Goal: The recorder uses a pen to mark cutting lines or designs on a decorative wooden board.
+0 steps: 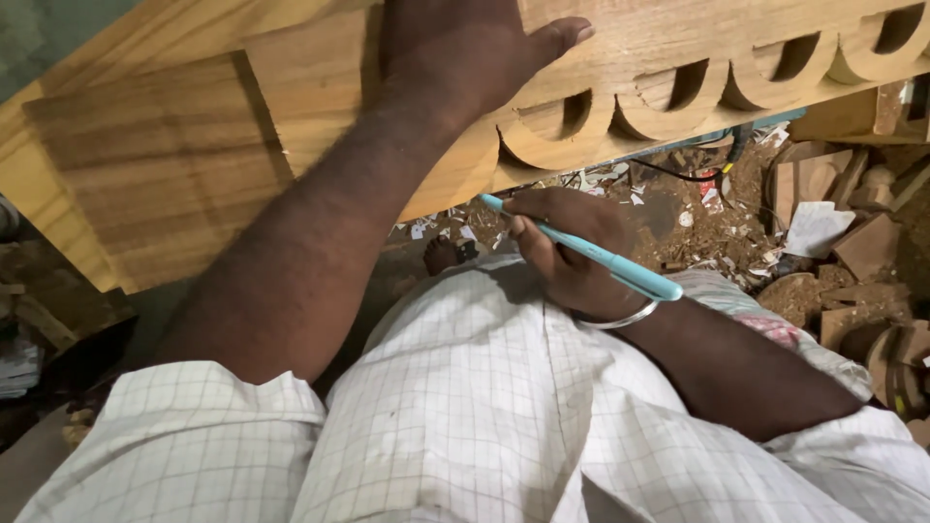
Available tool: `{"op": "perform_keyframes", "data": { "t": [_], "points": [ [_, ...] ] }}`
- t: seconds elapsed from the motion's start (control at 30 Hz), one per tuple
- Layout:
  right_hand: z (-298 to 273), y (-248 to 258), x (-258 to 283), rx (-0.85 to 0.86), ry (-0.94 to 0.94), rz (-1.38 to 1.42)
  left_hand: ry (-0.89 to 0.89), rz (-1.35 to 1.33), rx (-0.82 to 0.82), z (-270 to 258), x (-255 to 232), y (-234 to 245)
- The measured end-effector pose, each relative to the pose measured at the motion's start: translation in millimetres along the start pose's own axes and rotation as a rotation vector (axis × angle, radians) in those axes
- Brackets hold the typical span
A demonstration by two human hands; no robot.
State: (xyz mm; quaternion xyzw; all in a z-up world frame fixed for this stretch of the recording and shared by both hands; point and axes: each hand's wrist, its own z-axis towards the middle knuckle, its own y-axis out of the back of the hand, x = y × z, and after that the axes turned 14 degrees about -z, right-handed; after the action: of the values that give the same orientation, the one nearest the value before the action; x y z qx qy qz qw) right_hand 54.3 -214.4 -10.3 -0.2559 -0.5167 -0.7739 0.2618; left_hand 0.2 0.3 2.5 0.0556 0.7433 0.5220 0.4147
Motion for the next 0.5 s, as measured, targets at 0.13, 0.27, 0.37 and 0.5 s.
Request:
{"op": "perform_keyframes", "data": {
  "t": [0.13,0.27,0.37,0.5],
  "points": [
    [-1.1,-3.3,-0.9,-0.030,0.056,-0.006,-0.050,0.005,-0.030,1.8,0.7,-1.3],
    [0.7,-4.4,-10.9,0.042,0.017,-0.017,-0.032,0.034,-0.014,1.2,-1.1,0.4],
    [0.9,-4.3,-14.0,-0.118,-0.064,0.012,0.005,0.012,0.045,0.8,0.1,-0.4],
    [0.5,-8.5,-6.4,-0.078,0.079,-0.020,-0.022,0.016,0.001,0.8,-2.5,0.9]
  ]
}}
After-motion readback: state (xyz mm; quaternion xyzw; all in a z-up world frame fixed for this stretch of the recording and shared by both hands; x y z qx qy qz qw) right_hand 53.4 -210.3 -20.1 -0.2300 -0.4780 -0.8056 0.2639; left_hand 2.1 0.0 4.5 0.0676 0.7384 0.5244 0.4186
